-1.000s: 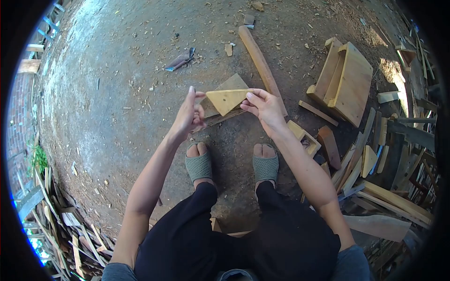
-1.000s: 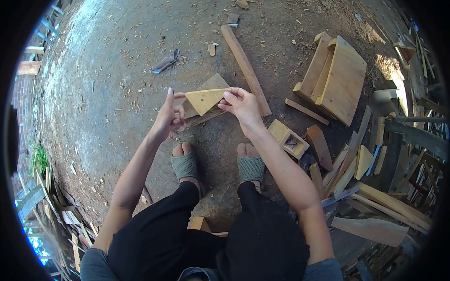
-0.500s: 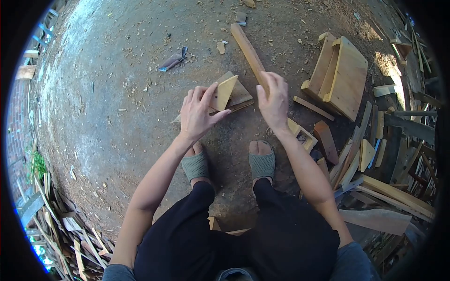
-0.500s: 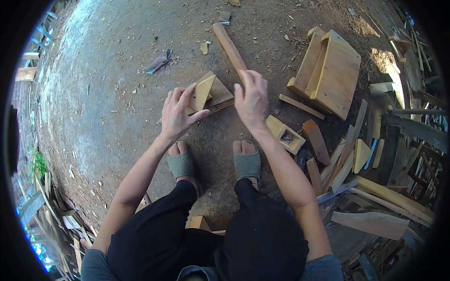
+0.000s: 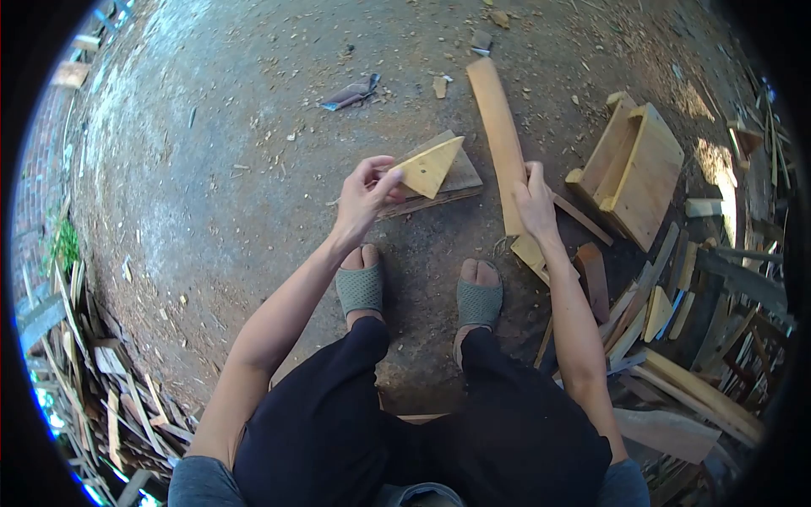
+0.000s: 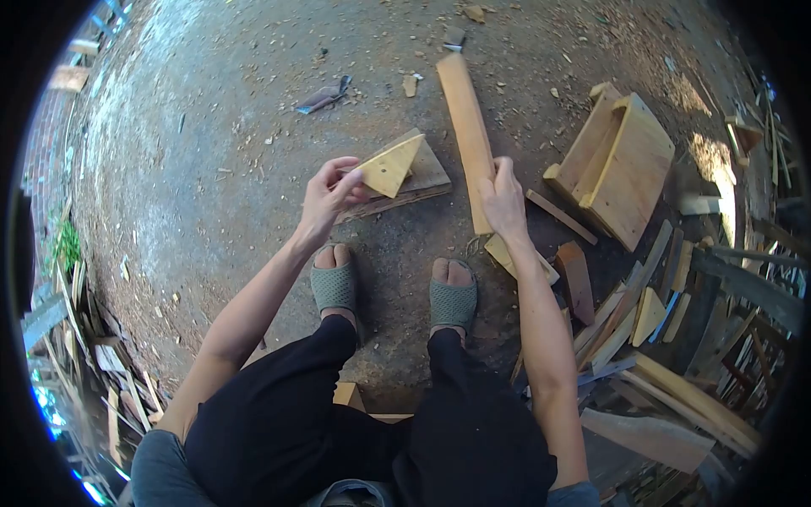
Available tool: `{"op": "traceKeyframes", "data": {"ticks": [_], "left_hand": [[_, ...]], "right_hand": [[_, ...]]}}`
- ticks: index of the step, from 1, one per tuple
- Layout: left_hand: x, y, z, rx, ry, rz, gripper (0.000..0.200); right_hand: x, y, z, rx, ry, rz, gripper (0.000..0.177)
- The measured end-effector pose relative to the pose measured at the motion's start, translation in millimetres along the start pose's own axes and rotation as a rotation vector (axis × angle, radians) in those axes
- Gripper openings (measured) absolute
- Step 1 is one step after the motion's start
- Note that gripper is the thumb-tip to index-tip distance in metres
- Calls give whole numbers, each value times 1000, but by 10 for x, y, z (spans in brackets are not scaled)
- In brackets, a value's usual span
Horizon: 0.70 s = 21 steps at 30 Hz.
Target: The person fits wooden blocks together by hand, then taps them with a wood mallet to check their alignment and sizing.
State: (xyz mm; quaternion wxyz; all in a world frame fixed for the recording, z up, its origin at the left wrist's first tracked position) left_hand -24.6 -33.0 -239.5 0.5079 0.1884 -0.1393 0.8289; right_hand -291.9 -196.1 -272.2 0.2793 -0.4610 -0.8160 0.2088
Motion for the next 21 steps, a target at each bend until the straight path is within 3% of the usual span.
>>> {"op": "traceKeyframes", "data": {"ticks": [1,5,7,8,10,11,13,14,17,19,21], "left_hand": [[5,33,35,88,-60,-18,37],[26,93,43,204,-82,27,29],[70,133,16,237,-84,69,27],[88,153,15,262,-91,89,28],[100,177,13,291,-84,126,31],[115,180,5,296,-73,150,34],[141,180,-16,341,-101,150,46],[153,188,-41,373,-91,160,46],[164,173,-178,382,-98,166,48],[134,161,-210,353,-110,143,49],[151,156,-229,348,-74,126,49]], "right_hand": [[55,47,2,-226,115,-72,36],[454,-51,-514,-335,58,-33,36],[636,-199,-1073,-91,-313,237,47],[680,-222,-1281,-89,-316,226,47],[783,-286,-1702,36,-707,356,59],[815,-222,-1677,41,-745,306,61],[820,30,-1518,201,-718,124,59],[796,138,-1419,427,-521,-75,58],[728,238,-1413,586,-405,-216,59],[746,217,-1515,494,-457,-178,57],[858,122,-1698,217,-704,102,56]]}}
Point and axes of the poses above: each hand's wrist, its own x-axis away from the middle knuckle, its own y-axis out of the palm, z = x × y, the point moved 3 cm from there along -x, towards the middle knuckle, and after that the axes turned 2 degrees about -y, right-handed, at the moved point
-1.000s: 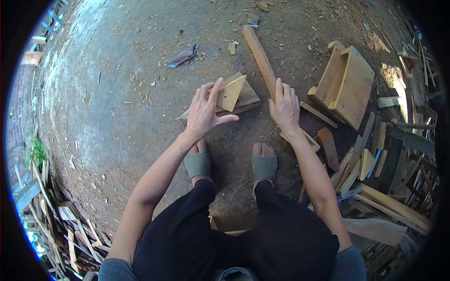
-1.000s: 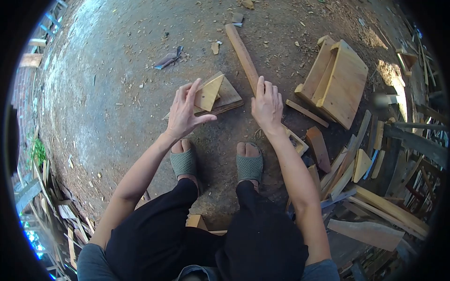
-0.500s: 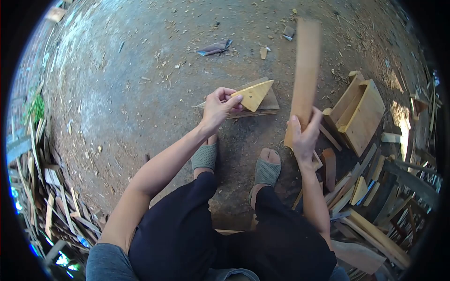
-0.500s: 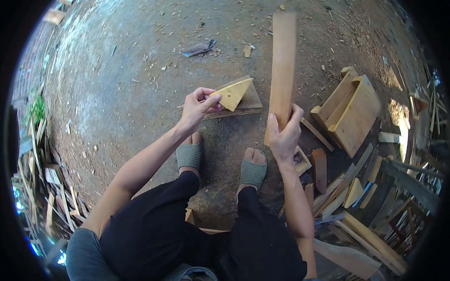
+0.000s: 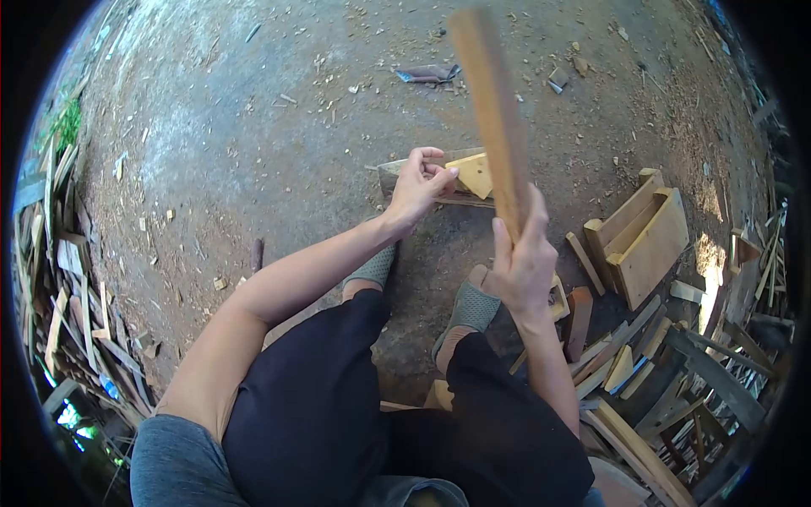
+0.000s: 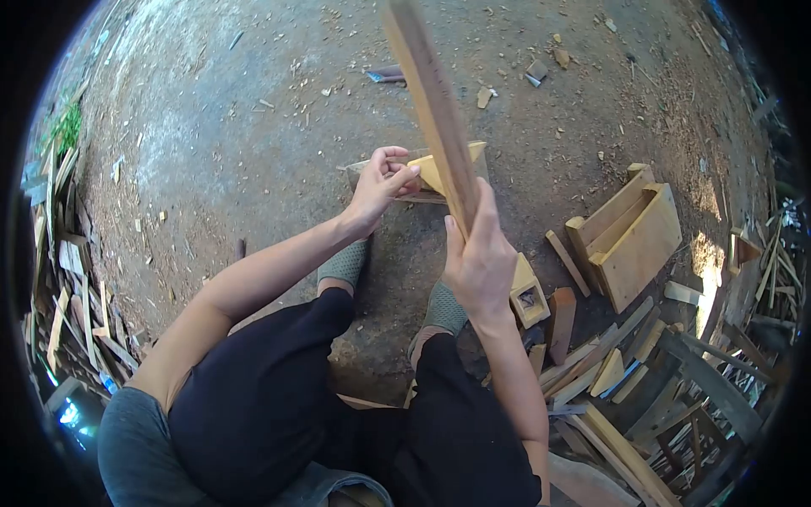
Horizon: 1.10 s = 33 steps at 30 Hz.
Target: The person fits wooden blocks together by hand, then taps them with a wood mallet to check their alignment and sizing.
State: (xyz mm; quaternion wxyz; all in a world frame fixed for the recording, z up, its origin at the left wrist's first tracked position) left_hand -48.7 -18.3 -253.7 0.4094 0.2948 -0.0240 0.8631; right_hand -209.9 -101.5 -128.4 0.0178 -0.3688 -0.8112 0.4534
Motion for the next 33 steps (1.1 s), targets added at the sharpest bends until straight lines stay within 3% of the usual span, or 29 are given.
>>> {"op": "traceKeyframes", "data": {"ticks": [4,6,8,11,14,15,18,19,20,22,24,26,28,31,32,33], "left_hand": [[30,1,47,17,-27,31,48],[74,-7,61,-26,-61,43,46],[102,-7,53,-27,-56,48,45],[102,-15,5,-3,-59,48,41],[96,18,27,-13,-52,40,36],[78,14,37,-44,-59,45,33],[51,17,27,-18,-18,30,29],[62,20,7,-17,-32,32,29],[26,31,13,-4,-26,34,29],[46,39,0,11,-28,32,29],[47,59,60,0,-53,41,30],[85,66,91,-7,-30,64,30],[119,-17,89,-15,-29,108,31],[103,-87,108,73,-63,160,29],[100,-115,65,75,-64,151,29],[75,-155,-17,82,-71,158,27]], "right_hand": [[117,28,121,-15,-66,75,55],[110,158,267,254,250,-494,56],[86,70,166,268,257,-552,56],[53,-99,-25,-17,43,-82,54],[153,29,148,53,41,-131,55],[143,149,258,226,204,-453,56],[68,29,261,240,151,-477,57],[34,-37,170,149,114,-350,57],[45,-21,145,150,113,-360,57],[78,-146,37,-13,-15,48,57],[130,-64,167,3,-5,32,57],[173,110,422,262,245,-444,58],[77,-30,291,272,214,-470,59],[98,-194,81,-4,66,-20,60],[167,-175,126,5,69,-17,60],[260,-74,219,44,109,-146,59]]}}
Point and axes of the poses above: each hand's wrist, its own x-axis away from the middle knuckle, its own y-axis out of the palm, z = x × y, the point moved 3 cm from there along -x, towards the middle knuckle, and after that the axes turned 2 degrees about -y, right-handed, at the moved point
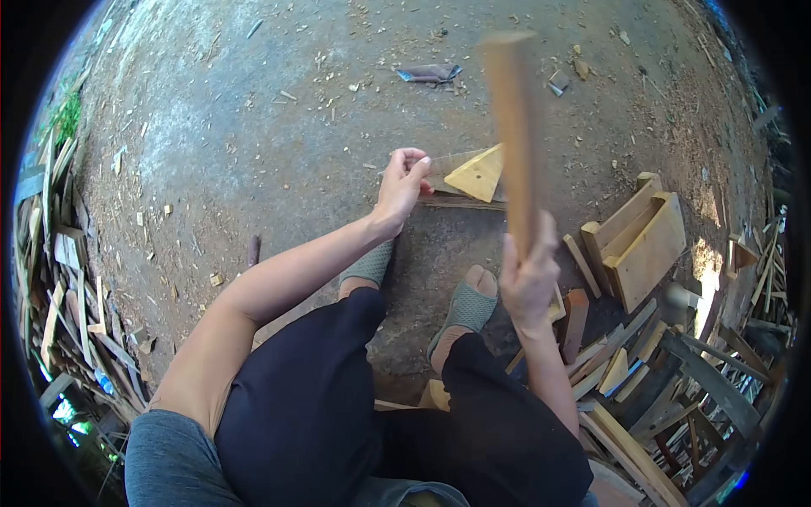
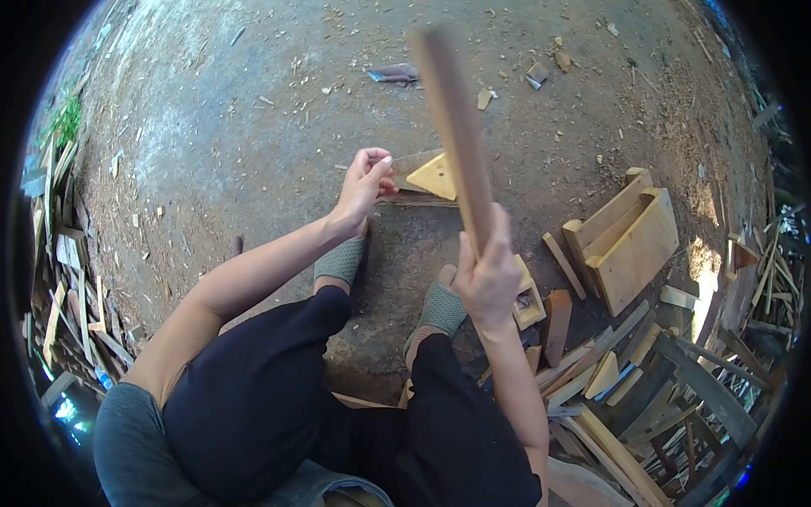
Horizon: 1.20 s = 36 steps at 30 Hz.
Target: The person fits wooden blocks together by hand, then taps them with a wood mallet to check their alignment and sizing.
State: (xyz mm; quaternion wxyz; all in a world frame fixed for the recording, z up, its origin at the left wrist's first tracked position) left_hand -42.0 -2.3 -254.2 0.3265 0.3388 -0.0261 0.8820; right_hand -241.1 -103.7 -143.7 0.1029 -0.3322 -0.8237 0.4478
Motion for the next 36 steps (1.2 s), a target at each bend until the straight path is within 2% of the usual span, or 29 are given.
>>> {"op": "traceKeyframes", "data": {"ticks": [2,5,6,9,10,13,14,15,16,18,19,21,23,25,27,29,30,31,33,34,36], "left_hand": [[17,9,40,-33,-18,12,24],[29,-2,32,-92,64,-20,25],[19,-19,-6,-90,53,-20,25],[-18,-22,-33,-138,82,-35,27],[-19,-13,-15,-144,77,-23,27],[57,-15,70,-226,73,-6,30],[75,-1,119,-375,245,-40,36],[80,30,178,-519,424,-72,43],[131,61,251,-517,418,-69,43],[270,260,413,-984,792,-143,69],[250,332,401,-980,796,-144,69],[202,542,367,-1307,925,-116,90],[97,625,362,-1329,911,-111,92],[-66,676,322,-1176,741,-349,89],[-41,683,415,-1077,700,-375,86],[7,647,552,-473,304,-404,81],[23,634,557,-339,233,-446,79],[105,648,608,-345,232,-455,79],[313,710,668,104,-31,-601,83],[365,736,698,119,-39,-669,88],[392,758,744,124,-48,-751,87]], "right_hand": [[11,197,180,194,110,-277,58],[-142,-41,-10,131,91,-240,57],[-131,-48,-55,49,-25,-33,56],[-31,72,-31,5,-50,23,56],[-41,180,78,214,150,-355,56],[-146,122,97,80,97,-308,56],[-125,123,117,-66,75,-207,56],[-121,120,116,-64,72,-211,56],[-86,90,129,-180,175,-141,56],[-33,94,243,-310,324,-27,55],[-20,127,351,-306,321,-25,55],[-16,191,598,-187,434,-4,56],[-8,248,752,-196,483,-7,56],[42,301,932,-72,558,-43,59],[93,339,1072,-21,510,7,63],[-1,233,858,386,202,104,64],[-61,189,762,391,151,128,63],[-127,137,653,392,160,134,63],[-240,162,472,-608,432,-124,63],[-278,130,358,-607,435,-114,63],[-349,99,143,-1004,398,-97,65]]}}
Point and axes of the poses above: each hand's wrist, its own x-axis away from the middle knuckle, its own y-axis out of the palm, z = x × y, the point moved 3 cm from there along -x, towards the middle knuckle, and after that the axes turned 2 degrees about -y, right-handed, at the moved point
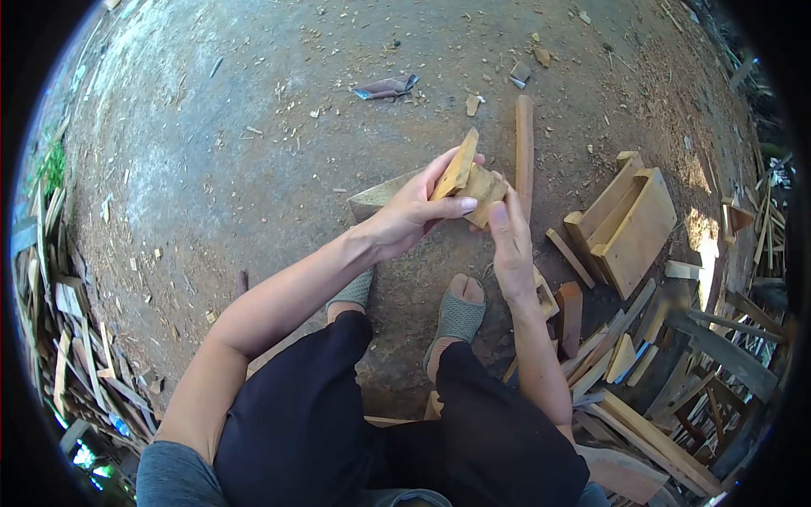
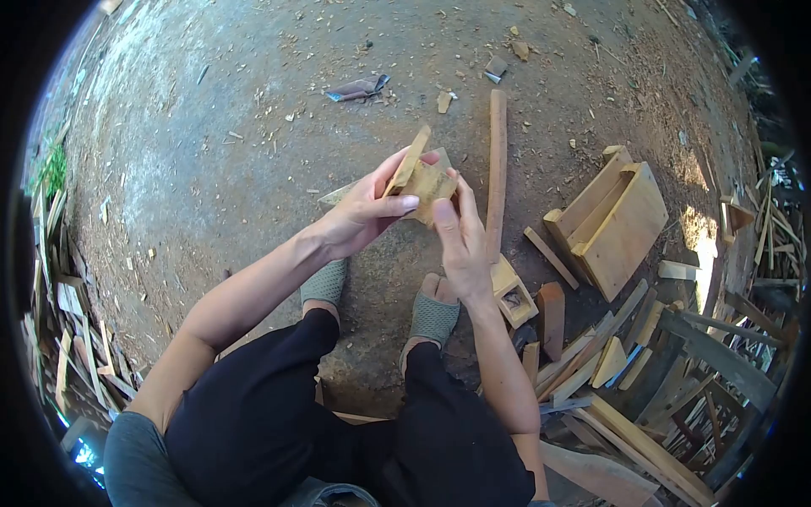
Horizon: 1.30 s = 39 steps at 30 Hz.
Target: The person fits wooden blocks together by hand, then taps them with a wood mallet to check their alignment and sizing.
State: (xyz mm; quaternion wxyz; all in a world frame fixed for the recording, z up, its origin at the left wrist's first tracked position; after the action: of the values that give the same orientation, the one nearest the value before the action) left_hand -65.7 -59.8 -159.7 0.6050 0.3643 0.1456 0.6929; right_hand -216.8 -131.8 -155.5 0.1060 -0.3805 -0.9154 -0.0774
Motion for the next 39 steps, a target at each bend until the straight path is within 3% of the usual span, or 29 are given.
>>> {"op": "traceKeyframes", "data": {"ticks": [1,5,7,8,10,13,29,32,34,36,39], "left_hand": [[3,20,8,13,-6,-69,86],[35,-34,70,-49,66,-12,87],[55,-58,153,-704,133,156,82],[62,-64,158,-705,134,157,82],[95,-51,207,-1018,288,211,78],[119,-44,213,-1128,416,220,74],[111,-105,162,-1046,569,150,62],[157,-74,122,-989,484,222,63],[169,-104,68,-625,76,251,67],[151,-146,1,-536,36,259,70],[171,-66,-34,-452,26,281,77]], "right_hand": [[-1,24,-57,3,1,3,65],[2,106,-182,-23,-41,61,62],[13,120,-214,-49,-44,104,60],[15,132,-234,-49,-48,87,60],[29,160,-227,-51,-53,71,60],[60,216,-183,-81,-91,44,63],[112,251,-230,471,-415,155,75],[112,205,-251,570,-444,146,80],[108,195,-257,584,-447,126,84],[144,234,-324,780,-686,102,86],[123,169,-364,983,-762,184,84]]}}
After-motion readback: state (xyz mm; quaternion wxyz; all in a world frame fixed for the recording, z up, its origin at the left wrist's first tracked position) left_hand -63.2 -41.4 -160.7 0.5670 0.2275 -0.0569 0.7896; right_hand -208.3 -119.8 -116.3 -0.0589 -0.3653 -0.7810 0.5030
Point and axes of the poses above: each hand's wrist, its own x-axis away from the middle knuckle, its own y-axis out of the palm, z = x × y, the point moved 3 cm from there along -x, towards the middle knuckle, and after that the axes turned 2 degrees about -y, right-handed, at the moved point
